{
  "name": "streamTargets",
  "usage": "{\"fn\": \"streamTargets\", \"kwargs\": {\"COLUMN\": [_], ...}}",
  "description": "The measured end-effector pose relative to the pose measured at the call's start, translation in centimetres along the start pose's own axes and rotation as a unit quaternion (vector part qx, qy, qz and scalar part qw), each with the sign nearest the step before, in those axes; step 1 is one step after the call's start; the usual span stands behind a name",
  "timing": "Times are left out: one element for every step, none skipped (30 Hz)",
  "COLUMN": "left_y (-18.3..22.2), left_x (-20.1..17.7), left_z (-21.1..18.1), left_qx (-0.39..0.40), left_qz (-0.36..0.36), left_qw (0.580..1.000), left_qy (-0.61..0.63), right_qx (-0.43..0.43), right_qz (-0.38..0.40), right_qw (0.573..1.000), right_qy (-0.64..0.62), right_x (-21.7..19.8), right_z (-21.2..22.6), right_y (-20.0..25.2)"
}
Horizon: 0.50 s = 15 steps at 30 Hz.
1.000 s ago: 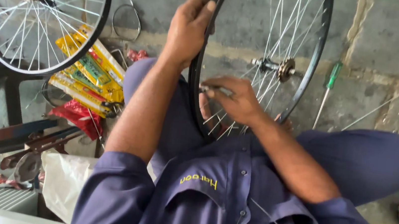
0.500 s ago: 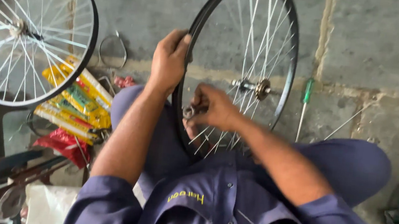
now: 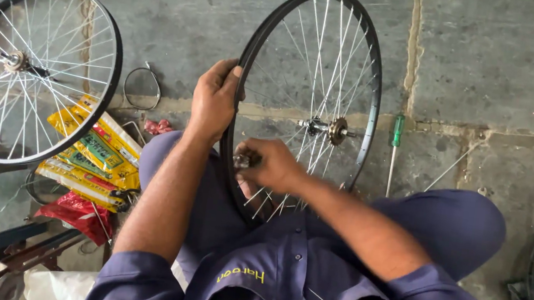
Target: The person tightens the spokes on a bicycle wheel rim by turning the spoke nipples using a tool by hand.
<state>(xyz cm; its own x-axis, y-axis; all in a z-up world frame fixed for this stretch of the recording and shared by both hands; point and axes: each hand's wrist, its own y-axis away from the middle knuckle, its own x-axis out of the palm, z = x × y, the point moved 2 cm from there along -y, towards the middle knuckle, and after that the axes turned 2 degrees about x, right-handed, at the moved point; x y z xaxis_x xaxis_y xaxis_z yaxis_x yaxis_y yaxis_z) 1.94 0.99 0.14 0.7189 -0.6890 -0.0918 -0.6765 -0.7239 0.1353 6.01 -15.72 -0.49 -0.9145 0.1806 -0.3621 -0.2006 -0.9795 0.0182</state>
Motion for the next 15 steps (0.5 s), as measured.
{"fn": "streamTargets", "kwargs": {"left_y": [-0.1,-0.1,0.0,0.1,-0.1,-0.2,0.1,0.2,0.0,-0.1,-0.1,-0.1,0.0,-0.2,-0.1], "left_x": [0.1,0.1,0.1,0.1,0.1,0.1,0.0,0.0,0.0,0.1,0.2,0.2,0.2,0.3,0.1], "left_z": [-0.1,-0.2,-0.3,-0.4,-0.5,-0.6,-0.3,-0.2,-0.1,0.0,0.0,0.1,0.1,0.1,0.3], "left_qx": [0.006,0.003,0.0,-0.003,-0.005,-0.008,-0.016,-0.009,0.0,0.009,0.006,0.003,-0.002,0.012,0.017], "left_qz": [0.0,0.0,0.002,0.004,0.003,0.002,0.0,0.006,0.009,0.012,0.018,0.023,0.024,0.023,0.023], "left_qw": [1.0,1.0,1.0,1.0,1.0,1.0,1.0,1.0,1.0,1.0,0.999,0.999,0.999,0.999,0.999], "left_qy": [0.001,0.008,0.013,0.019,0.011,0.003,-0.005,0.003,0.013,0.022,0.03,0.038,0.046,0.041,0.034], "right_qx": [-0.032,-0.108,-0.182,-0.254,-0.207,-0.158,-0.105,-0.053,-0.002,0.048,0.048,0.047,0.045,0.051,0.061], "right_qz": [-0.097,-0.124,-0.149,-0.173,-0.135,-0.097,-0.055,-0.017,0.024,0.064,0.114,0.163,0.215,0.218,0.223], "right_qw": [0.989,0.972,0.944,0.907,0.935,0.958,0.977,0.993,0.999,0.995,0.988,0.977,0.961,0.966,0.967], "right_qy": [0.109,0.171,0.23,0.287,0.253,0.217,0.177,0.1,0.024,-0.052,-0.09,-0.127,-0.165,-0.131,-0.104], "right_x": [0.6,1.0,1.4,1.5,1.2,0.7,0.4,-0.3,-1.4,-2.2,-2.4,-2.5,-2.5,-2.9,-2.7], "right_z": [0.4,0.9,1.4,1.8,1.5,1.1,0.6,-0.2,-1.2,-2.0,-2.4,-2.7,-2.6,-2.6,-2.6], "right_y": [0.4,0.6,0.9,1.2,1.0,0.9,1.1,1.2,1.0,0.5,-0.2,-1.2,-1.7,-1.9,-1.6]}}
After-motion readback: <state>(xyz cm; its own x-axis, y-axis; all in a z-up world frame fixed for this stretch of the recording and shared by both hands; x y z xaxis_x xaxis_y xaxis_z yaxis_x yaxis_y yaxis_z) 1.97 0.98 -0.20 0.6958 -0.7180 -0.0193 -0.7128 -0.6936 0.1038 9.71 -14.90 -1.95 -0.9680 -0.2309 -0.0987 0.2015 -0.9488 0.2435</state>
